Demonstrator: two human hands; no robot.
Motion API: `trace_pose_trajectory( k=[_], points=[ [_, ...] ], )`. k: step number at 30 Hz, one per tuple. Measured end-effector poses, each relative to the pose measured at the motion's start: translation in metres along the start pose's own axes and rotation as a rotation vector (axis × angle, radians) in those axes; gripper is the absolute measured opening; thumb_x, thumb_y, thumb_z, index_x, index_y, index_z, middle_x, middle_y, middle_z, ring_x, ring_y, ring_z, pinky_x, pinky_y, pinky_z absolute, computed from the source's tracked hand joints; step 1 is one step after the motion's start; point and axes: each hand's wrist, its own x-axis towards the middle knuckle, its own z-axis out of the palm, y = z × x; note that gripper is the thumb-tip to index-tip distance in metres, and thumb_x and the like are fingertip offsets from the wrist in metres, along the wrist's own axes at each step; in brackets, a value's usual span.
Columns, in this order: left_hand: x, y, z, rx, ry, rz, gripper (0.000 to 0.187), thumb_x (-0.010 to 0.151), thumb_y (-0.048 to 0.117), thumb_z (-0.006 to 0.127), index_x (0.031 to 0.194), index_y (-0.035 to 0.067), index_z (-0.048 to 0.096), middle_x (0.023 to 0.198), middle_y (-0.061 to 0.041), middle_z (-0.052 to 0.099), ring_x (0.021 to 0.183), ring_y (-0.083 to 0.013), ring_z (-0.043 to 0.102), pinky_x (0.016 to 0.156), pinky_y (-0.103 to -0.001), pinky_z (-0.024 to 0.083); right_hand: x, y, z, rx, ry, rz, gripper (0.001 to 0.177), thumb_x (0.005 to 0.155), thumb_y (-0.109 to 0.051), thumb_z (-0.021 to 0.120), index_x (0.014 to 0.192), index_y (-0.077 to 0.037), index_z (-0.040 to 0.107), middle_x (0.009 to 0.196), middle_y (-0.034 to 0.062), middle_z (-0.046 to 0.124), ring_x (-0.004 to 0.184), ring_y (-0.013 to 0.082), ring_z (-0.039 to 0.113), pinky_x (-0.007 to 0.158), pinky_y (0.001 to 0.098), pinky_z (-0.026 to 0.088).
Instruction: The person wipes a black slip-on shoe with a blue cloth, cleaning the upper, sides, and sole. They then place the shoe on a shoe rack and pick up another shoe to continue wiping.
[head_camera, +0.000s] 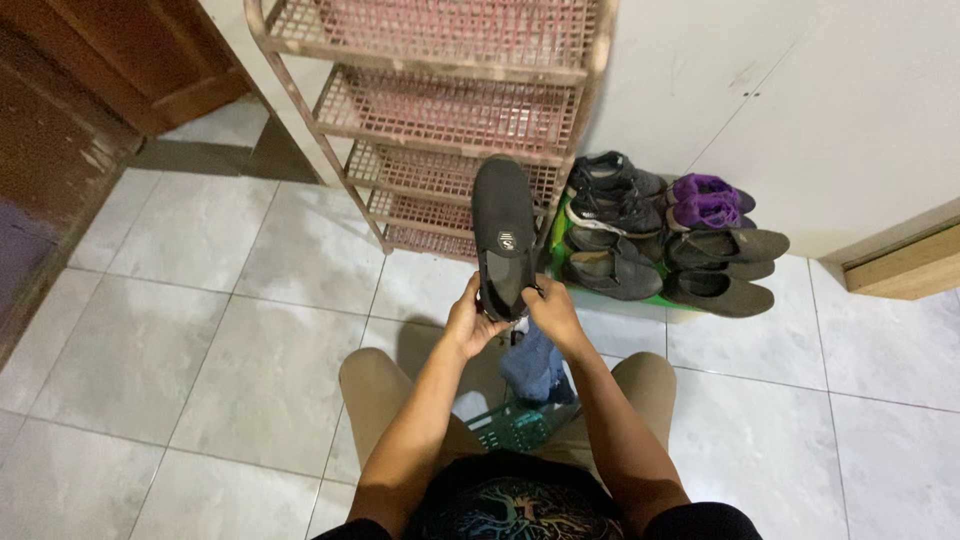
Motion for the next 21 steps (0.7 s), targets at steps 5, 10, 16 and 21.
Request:
trace_pose_trajectory(
  k=[5,10,16,21],
  points=[
    [-0.006,-0.023,-0.018,0.232,0.167,-0.152,0.081,0.094,0.070,0.042,0.149,0.011,0.045,0.144,-0.020,0.055,0.122,-0.0408,0.062,0.098,-0.062,0.053,-0.010,0.044,0.019,0.131,-0.033,0.157,0.036,0.086,-0.017,0.058,0.106,0.009,0.072,0.091,0.0169,0.076,0.084,0.0244,0.068,0.079,0.0383,0.053],
    [-0.013,-0.041,-0.033,0.339,0.260,-0.233,0.091,0.083,0.076,0.054,0.157,0.027,0.034,0.154,-0.013,0.045,0.130,-0.0429,0.052,0.104,-0.067,0.046,-0.021,0.077,0.033,0.063,-0.064,0.411,0.039,0.088,-0.021,0.058,0.107,0.010,0.072,0.089,0.0193,0.075,0.083,0.0259,0.069,0.077,0.0395,0.053],
    [-0.017,-0.045,-0.027,0.698,0.317,-0.282,0.099,0.077,0.068,0.065,0.159,0.038,0.020,0.150,-0.014,0.049,0.125,-0.0431,0.057,0.099,-0.063,0.051,-0.019,0.088,0.046,0.146,-0.027,0.434,0.043,0.088,-0.023,0.062,0.109,0.012,0.071,0.099,0.0204,0.077,0.091,0.0258,0.071,0.082,0.0377,0.054],
    [-0.007,-0.040,-0.028,0.663,0.377,-0.198,0.101,0.077,0.055,0.071,0.161,0.036,0.019,0.137,-0.016,0.061,0.113,-0.0392,0.067,0.090,-0.059,0.056,-0.003,0.076,0.051,0.057,-0.011,0.466,0.043,0.088,-0.025,0.062,0.114,0.009,0.072,0.103,0.0216,0.077,0.094,0.0283,0.072,0.084,0.0389,0.054]
  ],
)
